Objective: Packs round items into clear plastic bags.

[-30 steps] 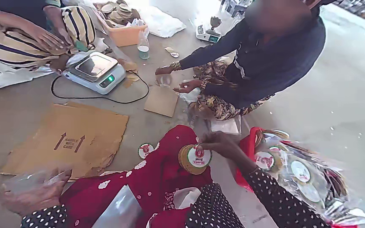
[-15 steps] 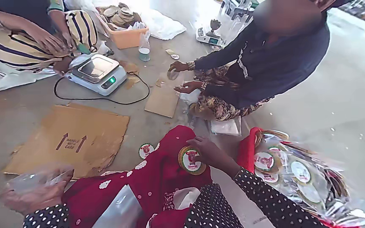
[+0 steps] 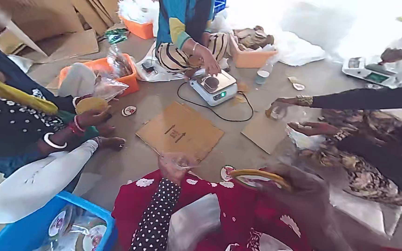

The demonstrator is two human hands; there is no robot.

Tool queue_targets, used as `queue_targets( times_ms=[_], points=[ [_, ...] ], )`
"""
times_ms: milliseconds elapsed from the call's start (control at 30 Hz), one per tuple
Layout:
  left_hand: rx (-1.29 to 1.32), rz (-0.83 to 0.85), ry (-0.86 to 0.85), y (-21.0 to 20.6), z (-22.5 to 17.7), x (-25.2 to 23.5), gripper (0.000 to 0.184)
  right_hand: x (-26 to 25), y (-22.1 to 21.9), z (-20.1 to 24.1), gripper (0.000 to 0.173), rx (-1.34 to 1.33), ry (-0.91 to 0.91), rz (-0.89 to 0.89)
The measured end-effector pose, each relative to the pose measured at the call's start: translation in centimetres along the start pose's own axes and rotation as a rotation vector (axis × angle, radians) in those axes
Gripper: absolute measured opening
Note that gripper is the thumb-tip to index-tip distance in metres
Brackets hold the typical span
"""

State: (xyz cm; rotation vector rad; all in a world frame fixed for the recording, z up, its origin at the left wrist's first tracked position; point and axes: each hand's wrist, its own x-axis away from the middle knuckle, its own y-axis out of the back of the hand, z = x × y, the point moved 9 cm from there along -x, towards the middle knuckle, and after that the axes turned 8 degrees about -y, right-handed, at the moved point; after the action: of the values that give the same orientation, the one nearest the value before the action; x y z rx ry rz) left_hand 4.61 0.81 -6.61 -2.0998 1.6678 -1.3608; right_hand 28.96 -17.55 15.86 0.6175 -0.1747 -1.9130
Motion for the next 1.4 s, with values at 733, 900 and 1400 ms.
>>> queue_targets(
  times_ms=[733, 900, 1400],
  points=[
    [0.185, -0.017, 0.161, -1.6, 0.5, 2.3, 0.063, -4.5, -17.5, 4.1, 0.013, 0.454, 0.352, 0.124],
    [0.28, 0.113, 0.173, -2.3, 0.7, 2.6, 0.051, -4.6, -18.3, 3.4, 0.016, 0.442, 0.291, 0.215],
    [0.232, 0.151, 0.031, -3.2, -2.4, 5.4, 0.041, -2.4, -16.5, 2.2, 0.04, 0.373, 0.181, 0.269]
  ],
)
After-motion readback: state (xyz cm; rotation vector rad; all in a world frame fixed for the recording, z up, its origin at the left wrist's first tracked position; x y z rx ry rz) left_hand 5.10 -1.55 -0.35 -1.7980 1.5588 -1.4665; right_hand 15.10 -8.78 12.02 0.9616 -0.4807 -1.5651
